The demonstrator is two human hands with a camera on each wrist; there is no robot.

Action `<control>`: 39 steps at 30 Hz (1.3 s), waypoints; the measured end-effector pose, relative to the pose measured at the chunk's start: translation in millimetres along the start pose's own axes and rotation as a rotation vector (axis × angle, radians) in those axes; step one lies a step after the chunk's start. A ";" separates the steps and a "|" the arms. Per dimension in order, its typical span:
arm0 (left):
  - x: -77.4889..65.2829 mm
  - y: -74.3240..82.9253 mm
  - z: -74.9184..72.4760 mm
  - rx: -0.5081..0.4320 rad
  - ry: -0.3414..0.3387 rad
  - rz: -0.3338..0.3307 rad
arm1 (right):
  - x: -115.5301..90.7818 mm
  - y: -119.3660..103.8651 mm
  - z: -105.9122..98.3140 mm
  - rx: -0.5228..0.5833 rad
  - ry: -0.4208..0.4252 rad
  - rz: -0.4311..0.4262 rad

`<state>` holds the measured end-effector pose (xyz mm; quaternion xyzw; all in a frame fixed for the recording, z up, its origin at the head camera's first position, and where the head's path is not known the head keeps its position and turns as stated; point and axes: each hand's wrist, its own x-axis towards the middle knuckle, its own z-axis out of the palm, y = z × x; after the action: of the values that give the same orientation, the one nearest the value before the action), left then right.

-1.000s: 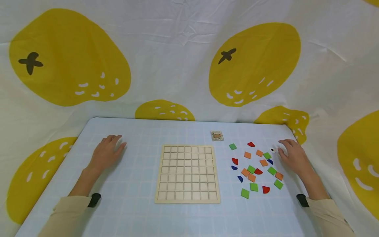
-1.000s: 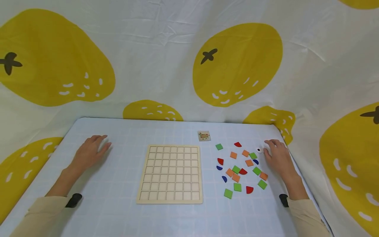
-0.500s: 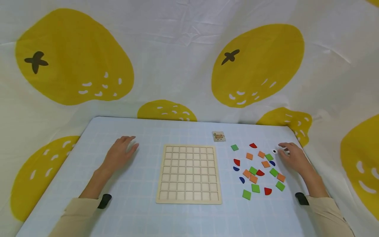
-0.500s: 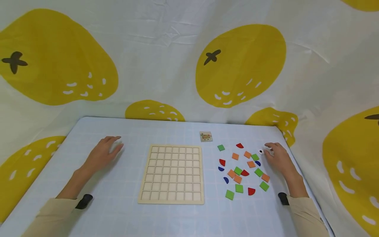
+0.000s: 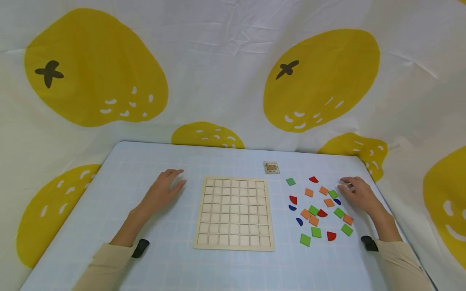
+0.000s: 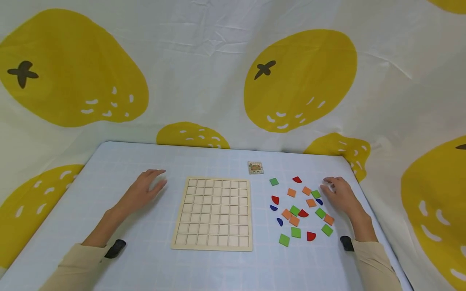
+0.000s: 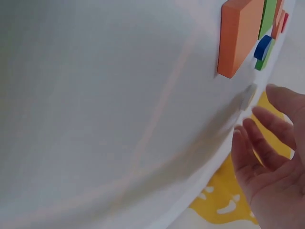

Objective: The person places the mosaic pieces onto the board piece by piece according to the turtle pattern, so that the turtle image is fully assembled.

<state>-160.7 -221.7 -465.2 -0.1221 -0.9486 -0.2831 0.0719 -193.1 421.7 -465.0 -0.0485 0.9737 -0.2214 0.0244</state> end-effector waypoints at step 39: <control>0.1 29.8 28.1 -0.032 -0.222 0.223 | -1.9 -2.0 5.0 0.033 0.046 -0.036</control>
<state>-154.6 -181.9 -473.0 -0.2584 -0.9266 -0.2733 -0.0045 -190.6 417.9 -468.6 -0.0603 0.9692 -0.2388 -0.0013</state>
